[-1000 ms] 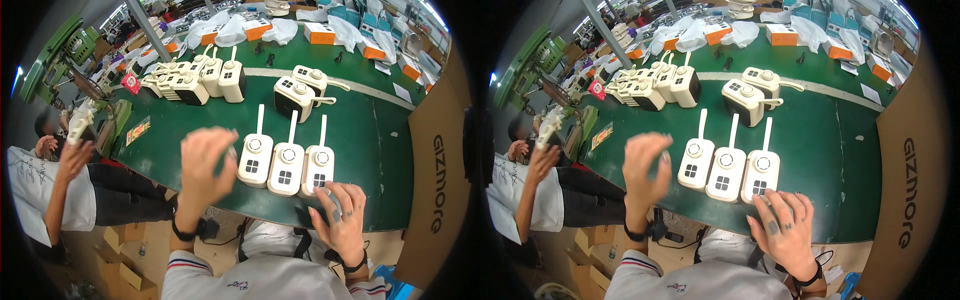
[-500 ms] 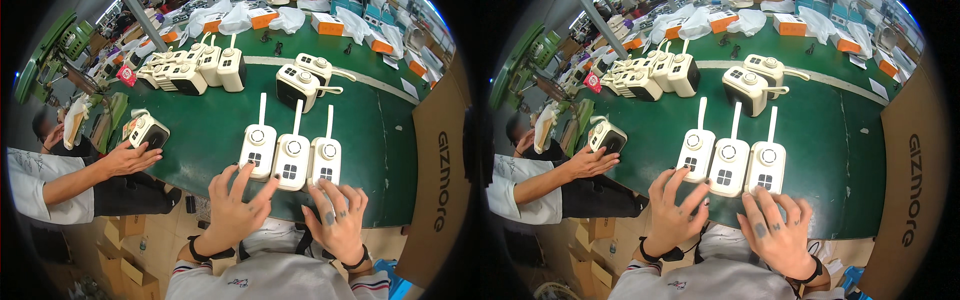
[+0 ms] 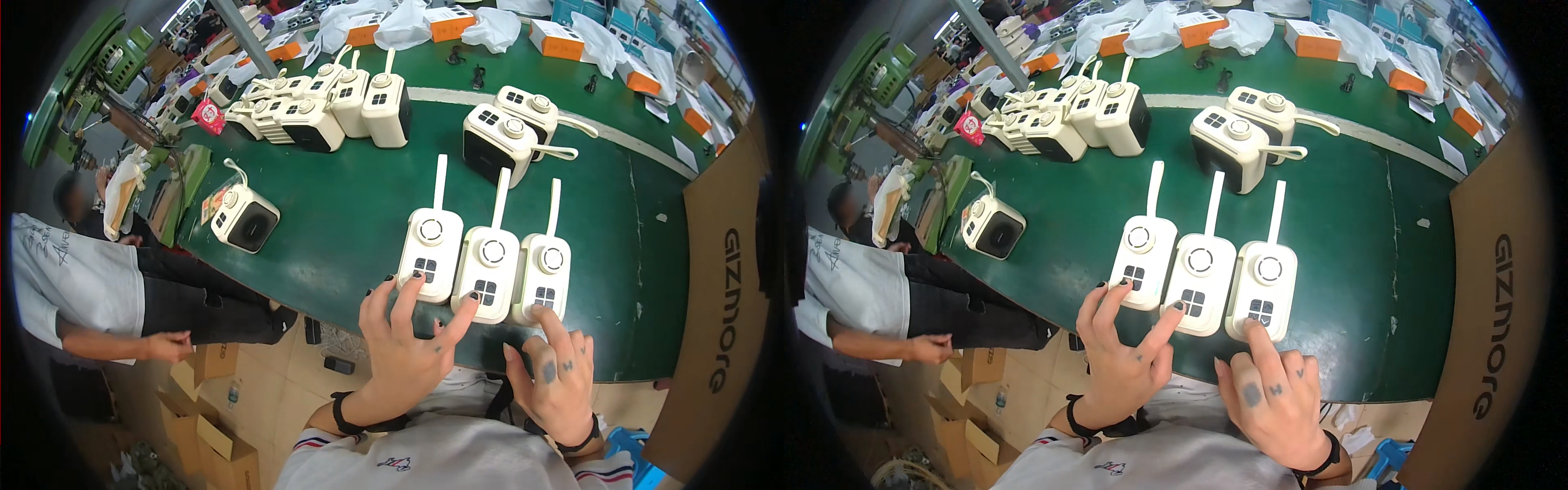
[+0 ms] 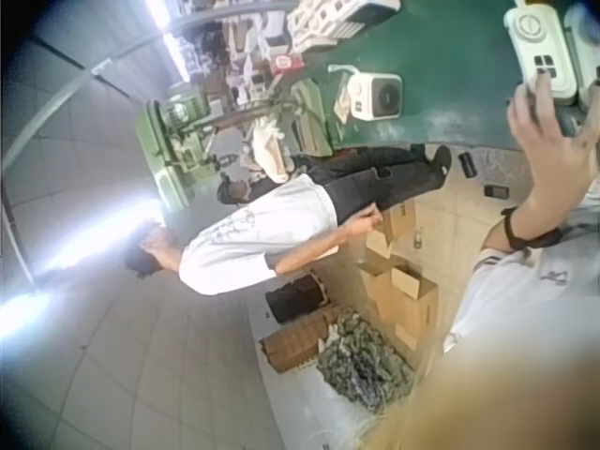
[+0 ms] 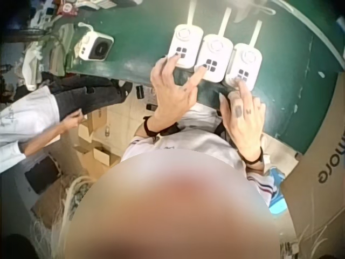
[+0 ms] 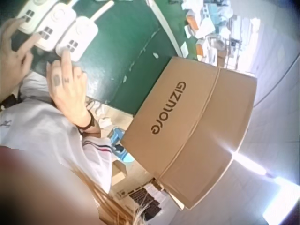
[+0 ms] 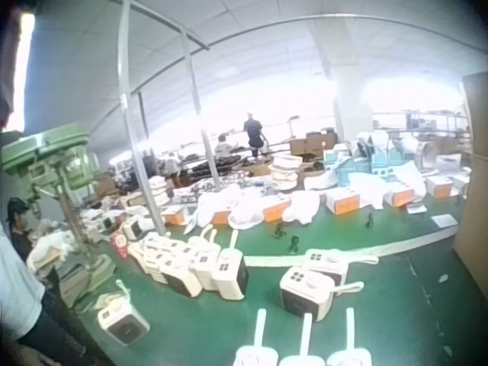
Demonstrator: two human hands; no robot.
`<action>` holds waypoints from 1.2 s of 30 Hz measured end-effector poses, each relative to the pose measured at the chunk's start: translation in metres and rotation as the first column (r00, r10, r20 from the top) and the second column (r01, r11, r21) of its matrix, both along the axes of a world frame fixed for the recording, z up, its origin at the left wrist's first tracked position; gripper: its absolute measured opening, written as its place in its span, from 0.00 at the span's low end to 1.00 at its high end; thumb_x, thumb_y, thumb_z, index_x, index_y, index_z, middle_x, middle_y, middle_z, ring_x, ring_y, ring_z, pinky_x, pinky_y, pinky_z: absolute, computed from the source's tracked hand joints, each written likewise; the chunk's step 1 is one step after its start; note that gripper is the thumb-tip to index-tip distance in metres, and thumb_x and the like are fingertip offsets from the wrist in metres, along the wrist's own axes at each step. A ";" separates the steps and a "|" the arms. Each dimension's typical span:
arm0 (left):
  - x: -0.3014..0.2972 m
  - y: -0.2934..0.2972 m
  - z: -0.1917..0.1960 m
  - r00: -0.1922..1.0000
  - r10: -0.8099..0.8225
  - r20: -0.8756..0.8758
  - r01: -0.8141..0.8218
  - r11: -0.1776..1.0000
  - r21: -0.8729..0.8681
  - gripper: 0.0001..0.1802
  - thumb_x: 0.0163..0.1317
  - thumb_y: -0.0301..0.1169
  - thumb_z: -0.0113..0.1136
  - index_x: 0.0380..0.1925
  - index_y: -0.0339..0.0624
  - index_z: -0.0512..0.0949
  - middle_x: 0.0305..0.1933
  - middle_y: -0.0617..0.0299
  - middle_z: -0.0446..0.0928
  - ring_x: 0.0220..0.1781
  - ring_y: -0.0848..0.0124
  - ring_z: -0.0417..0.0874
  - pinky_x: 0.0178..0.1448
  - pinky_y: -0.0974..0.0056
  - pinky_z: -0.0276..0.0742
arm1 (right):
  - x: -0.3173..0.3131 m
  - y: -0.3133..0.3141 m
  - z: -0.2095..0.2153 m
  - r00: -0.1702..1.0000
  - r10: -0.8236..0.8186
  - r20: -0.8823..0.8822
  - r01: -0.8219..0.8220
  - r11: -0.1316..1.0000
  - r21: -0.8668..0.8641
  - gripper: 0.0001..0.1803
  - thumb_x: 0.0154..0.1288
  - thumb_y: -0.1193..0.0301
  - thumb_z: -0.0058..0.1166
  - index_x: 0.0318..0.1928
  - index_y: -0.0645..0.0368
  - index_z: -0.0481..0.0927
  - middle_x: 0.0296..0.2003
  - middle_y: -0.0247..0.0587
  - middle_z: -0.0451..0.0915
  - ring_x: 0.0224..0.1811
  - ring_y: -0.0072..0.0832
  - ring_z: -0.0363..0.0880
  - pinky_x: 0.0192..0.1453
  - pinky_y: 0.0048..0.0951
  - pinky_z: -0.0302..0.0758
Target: Testing the functionality and indicator lights of multiple hand-held electronic devices on a production line.
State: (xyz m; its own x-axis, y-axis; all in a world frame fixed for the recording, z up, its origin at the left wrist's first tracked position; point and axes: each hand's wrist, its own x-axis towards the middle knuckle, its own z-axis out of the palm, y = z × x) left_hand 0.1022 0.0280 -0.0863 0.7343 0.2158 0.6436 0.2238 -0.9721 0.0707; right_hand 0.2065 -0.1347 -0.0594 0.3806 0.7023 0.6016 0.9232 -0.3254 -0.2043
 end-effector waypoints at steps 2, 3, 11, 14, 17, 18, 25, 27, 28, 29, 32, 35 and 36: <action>0.001 0.002 0.000 1.000 -0.005 0.000 0.005 1.000 0.010 0.30 0.42 0.21 0.59 0.49 0.59 0.79 0.61 0.44 0.61 0.60 0.42 0.61 0.61 0.45 0.63 | 0.002 0.000 0.000 1.000 0.017 -0.014 -0.017 1.000 -0.004 0.17 0.45 0.73 0.68 0.35 0.59 0.74 0.49 0.47 0.79 0.26 0.32 0.66 0.31 0.31 0.60; 0.001 0.003 -0.001 1.000 -0.008 -0.001 0.008 1.000 0.019 0.30 0.43 0.20 0.60 0.49 0.60 0.79 0.61 0.44 0.61 0.60 0.42 0.61 0.61 0.46 0.63 | 0.002 0.000 0.000 1.000 0.013 -0.010 -0.013 1.000 -0.003 0.17 0.45 0.73 0.68 0.35 0.59 0.74 0.49 0.47 0.79 0.26 0.32 0.66 0.31 0.31 0.60; 0.003 0.005 -0.003 1.000 0.016 0.005 -0.016 0.999 0.042 0.31 0.43 0.17 0.58 0.47 0.64 0.80 0.60 0.45 0.61 0.59 0.42 0.61 0.58 0.46 0.64 | 0.003 0.004 -0.002 1.000 0.025 -0.006 -0.025 1.000 0.011 0.16 0.46 0.73 0.68 0.35 0.59 0.74 0.49 0.46 0.79 0.25 0.32 0.65 0.30 0.31 0.60; 0.005 0.007 -0.006 1.000 0.004 0.005 -0.004 0.998 0.059 0.33 0.42 0.17 0.57 0.47 0.67 0.79 0.60 0.46 0.61 0.58 0.43 0.61 0.56 0.45 0.65 | 0.001 0.004 0.002 1.000 0.024 -0.015 -0.024 1.000 -0.002 0.17 0.47 0.75 0.68 0.35 0.59 0.72 0.50 0.48 0.77 0.25 0.34 0.67 0.31 0.34 0.61; 0.007 0.008 -0.009 1.000 0.012 -0.002 -0.011 0.994 0.110 0.34 0.41 0.17 0.58 0.48 0.69 0.79 0.60 0.46 0.62 0.58 0.44 0.61 0.55 0.44 0.65 | 0.003 0.004 0.003 1.000 0.021 -0.020 -0.021 1.000 -0.006 0.17 0.47 0.76 0.68 0.34 0.59 0.71 0.50 0.50 0.76 0.25 0.37 0.68 0.31 0.35 0.61; 0.008 0.007 -0.012 0.999 0.051 0.020 -0.052 0.993 0.106 0.39 0.41 0.18 0.54 0.53 0.76 0.74 0.59 0.51 0.62 0.57 0.50 0.64 0.55 0.44 0.66 | 0.003 0.004 0.002 1.000 0.027 -0.017 -0.027 1.000 0.001 0.16 0.48 0.76 0.68 0.33 0.59 0.71 0.50 0.50 0.76 0.25 0.37 0.68 0.31 0.35 0.61; 0.007 0.008 -0.008 0.998 0.067 -0.008 -0.066 0.987 0.148 0.39 0.44 0.18 0.53 0.56 0.74 0.73 0.59 0.51 0.62 0.57 0.49 0.64 0.54 0.44 0.67 | 0.011 0.001 -0.005 0.998 0.061 0.030 -0.061 0.998 -0.012 0.15 0.48 0.73 0.67 0.35 0.60 0.73 0.50 0.49 0.77 0.27 0.34 0.67 0.31 0.34 0.62; 0.008 0.009 -0.009 0.999 0.041 -0.013 -0.038 0.986 0.163 0.37 0.42 0.17 0.55 0.53 0.70 0.76 0.59 0.48 0.62 0.57 0.46 0.63 0.56 0.42 0.65 | 0.013 0.000 -0.005 0.997 0.069 0.042 -0.069 0.998 -0.012 0.15 0.48 0.73 0.67 0.34 0.60 0.73 0.50 0.49 0.77 0.27 0.34 0.68 0.31 0.34 0.62; 0.008 0.009 -0.009 0.999 0.047 -0.009 -0.045 0.985 0.164 0.37 0.42 0.17 0.55 0.53 0.70 0.76 0.59 0.48 0.62 0.57 0.46 0.63 0.56 0.42 0.65 | 0.014 0.000 -0.005 0.996 0.071 0.049 -0.071 0.997 -0.016 0.15 0.48 0.73 0.67 0.34 0.60 0.73 0.50 0.49 0.77 0.27 0.35 0.68 0.31 0.34 0.62; 0.009 0.009 -0.010 0.999 0.048 -0.008 -0.046 0.985 0.168 0.37 0.43 0.17 0.55 0.53 0.70 0.76 0.59 0.48 0.62 0.57 0.46 0.63 0.56 0.42 0.64 | 0.015 0.001 -0.006 0.996 0.076 0.052 -0.076 0.997 -0.015 0.15 0.48 0.73 0.67 0.34 0.60 0.73 0.50 0.49 0.77 0.27 0.35 0.68 0.31 0.34 0.62; 0.012 0.010 -0.007 0.998 0.056 -0.024 -0.051 0.983 0.174 0.36 0.44 0.18 0.56 0.54 0.70 0.75 0.58 0.48 0.62 0.57 0.46 0.63 0.57 0.41 0.64 | 0.020 0.004 -0.005 0.995 0.082 0.055 -0.082 0.997 -0.003 0.15 0.49 0.72 0.67 0.34 0.60 0.73 0.48 0.48 0.77 0.29 0.36 0.69 0.33 0.36 0.63; 0.007 0.014 0.008 0.997 0.008 -0.082 0.004 0.989 0.151 0.31 0.48 0.26 0.61 0.56 0.63 0.75 0.56 0.47 0.64 0.57 0.45 0.64 0.59 0.41 0.62 | 0.036 0.008 0.006 0.980 0.188 0.060 -0.191 0.980 0.055 0.15 0.51 0.70 0.67 0.34 0.60 0.73 0.45 0.46 0.75 0.33 0.38 0.70 0.37 0.37 0.64; 0.006 0.019 0.020 0.992 -0.051 -0.119 0.063 0.993 0.098 0.31 0.48 0.29 0.63 0.57 0.61 0.75 0.56 0.48 0.64 0.57 0.46 0.64 0.60 0.42 0.61 | 0.047 0.007 0.010 0.982 0.189 0.024 -0.190 0.981 0.038 0.17 0.52 0.66 0.67 0.36 0.60 0.74 0.45 0.46 0.73 0.38 0.40 0.70 0.41 0.38 0.65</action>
